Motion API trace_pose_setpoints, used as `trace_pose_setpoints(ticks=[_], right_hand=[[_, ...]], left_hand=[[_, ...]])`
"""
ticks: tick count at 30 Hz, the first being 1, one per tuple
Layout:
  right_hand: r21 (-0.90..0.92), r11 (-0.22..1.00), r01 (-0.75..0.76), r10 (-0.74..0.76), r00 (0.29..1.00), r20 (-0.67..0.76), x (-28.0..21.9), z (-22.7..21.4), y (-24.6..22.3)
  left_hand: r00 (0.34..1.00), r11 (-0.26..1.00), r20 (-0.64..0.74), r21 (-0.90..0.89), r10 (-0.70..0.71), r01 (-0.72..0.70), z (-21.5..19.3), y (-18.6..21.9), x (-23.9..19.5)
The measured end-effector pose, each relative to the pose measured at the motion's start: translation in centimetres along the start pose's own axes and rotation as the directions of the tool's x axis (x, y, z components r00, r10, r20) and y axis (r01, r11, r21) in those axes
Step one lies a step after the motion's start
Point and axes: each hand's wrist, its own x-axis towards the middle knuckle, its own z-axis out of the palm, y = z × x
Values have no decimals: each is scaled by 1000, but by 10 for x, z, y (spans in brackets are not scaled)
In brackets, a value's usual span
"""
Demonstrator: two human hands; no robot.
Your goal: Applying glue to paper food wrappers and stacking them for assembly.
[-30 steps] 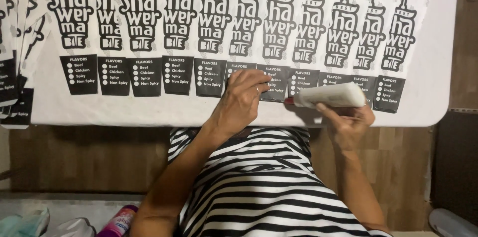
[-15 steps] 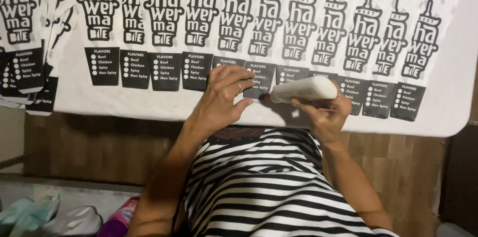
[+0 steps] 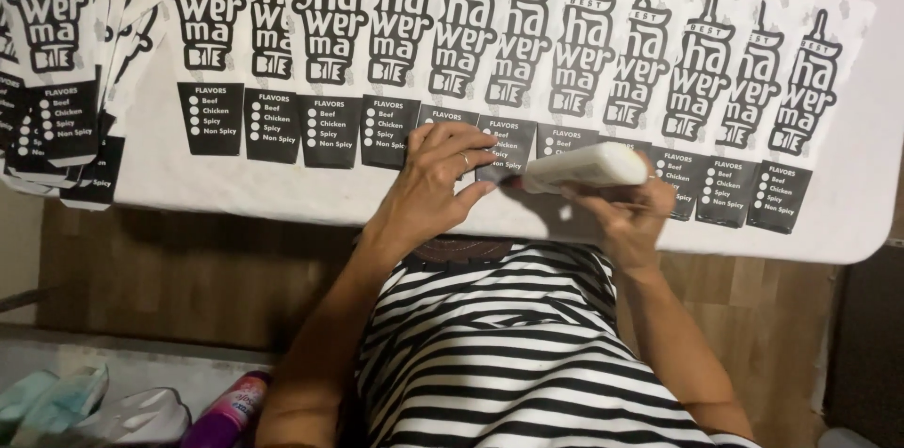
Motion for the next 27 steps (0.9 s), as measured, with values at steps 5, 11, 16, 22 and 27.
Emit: trace_pose_setpoints(ticks=[5, 11, 16, 22, 27], right_hand=[[-15, 1000, 0, 0, 999, -38, -11, -18, 13], [74, 997, -30, 33, 999, -34, -4, 26, -2], [71, 997, 9, -6, 999, -41, -11, 34, 11], [-77, 997, -19, 14, 998, -62, -16, -21, 17], [-23, 996, -88, 85, 988, -127, -20, -29, 41]], left_hand=[[998, 999, -61, 52, -8, 11, 11, -3, -1], [995, 997, -102, 79, -18, 26, 13, -1, -1], [992, 995, -122, 92, -12, 23, 16, -2, -2], [991, 997, -136, 77, 14, -3, 16, -3, -5], [977, 991, -200, 122, 70, -46, -20, -16, -11]])
